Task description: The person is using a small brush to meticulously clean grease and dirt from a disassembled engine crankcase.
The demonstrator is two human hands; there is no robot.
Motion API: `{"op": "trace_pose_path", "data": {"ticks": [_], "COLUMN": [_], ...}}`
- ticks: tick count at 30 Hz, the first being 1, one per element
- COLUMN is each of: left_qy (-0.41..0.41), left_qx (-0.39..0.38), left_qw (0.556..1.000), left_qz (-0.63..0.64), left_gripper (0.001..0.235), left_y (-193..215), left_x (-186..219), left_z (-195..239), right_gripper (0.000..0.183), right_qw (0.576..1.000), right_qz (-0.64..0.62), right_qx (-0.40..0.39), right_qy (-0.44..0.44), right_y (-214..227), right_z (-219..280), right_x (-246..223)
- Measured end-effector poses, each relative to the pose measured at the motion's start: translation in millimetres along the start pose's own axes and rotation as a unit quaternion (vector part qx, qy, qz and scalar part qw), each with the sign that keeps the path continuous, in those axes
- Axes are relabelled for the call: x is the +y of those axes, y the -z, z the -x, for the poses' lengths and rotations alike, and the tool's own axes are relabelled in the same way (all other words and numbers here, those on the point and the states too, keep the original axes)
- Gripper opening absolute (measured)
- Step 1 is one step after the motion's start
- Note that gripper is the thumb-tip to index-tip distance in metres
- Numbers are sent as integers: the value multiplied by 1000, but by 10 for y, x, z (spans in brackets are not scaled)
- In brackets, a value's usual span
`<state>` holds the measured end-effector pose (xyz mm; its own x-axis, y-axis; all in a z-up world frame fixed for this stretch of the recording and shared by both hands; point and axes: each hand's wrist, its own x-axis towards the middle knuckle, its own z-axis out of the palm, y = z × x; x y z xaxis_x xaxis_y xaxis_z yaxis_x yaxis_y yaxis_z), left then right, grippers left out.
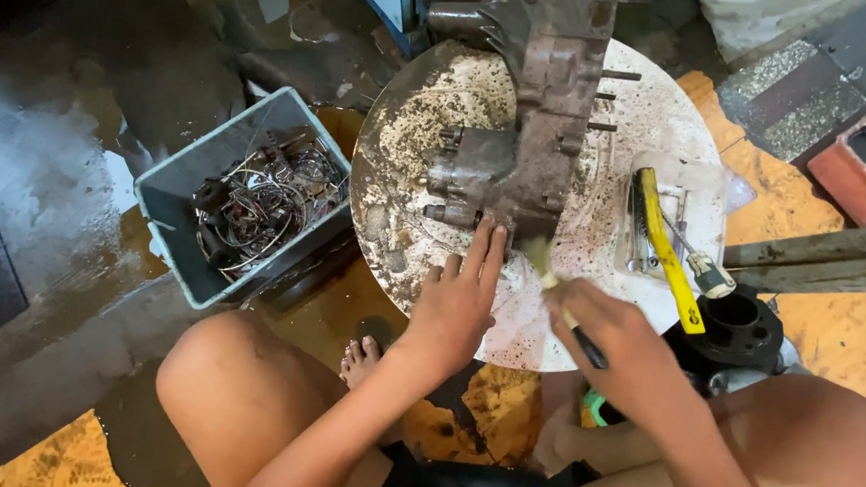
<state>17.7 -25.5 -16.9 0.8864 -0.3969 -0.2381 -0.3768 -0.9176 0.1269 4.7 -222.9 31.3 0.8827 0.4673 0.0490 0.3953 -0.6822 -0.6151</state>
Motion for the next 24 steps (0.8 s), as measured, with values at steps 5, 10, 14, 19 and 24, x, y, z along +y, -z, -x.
{"op": "trace_pose_path", "data": {"ticks": [5, 10, 14, 19, 24], "left_qy": [-2, 3, 5, 31, 45], "left_qx": [-5, -69, -66, 42, 55], "left_qw": [1000, 997, 997, 999, 997], "left_qz": [15, 18, -38, -15, -12], "left_gripper": [109, 118, 127, 85, 82], "left_y": [88, 78, 78, -198, -960], "left_x": [-12, -63, 109, 358, 471], "left_z": [18, -33, 10, 101, -255], "right_gripper": [11, 25, 14, 17, 18], "right_qw": [994, 986, 974, 982, 977], "right_qz": [27, -71, -128, -167, 13], "right_qx": [-84, 125, 175, 67, -207], "right_qy": [-61, 83, 62, 64, -52], "right_y": [97, 275, 249, 59, -230], "right_z": [-89, -62, -245, -1032, -1529], "right_x": [79, 88, -169, -434, -296]}}
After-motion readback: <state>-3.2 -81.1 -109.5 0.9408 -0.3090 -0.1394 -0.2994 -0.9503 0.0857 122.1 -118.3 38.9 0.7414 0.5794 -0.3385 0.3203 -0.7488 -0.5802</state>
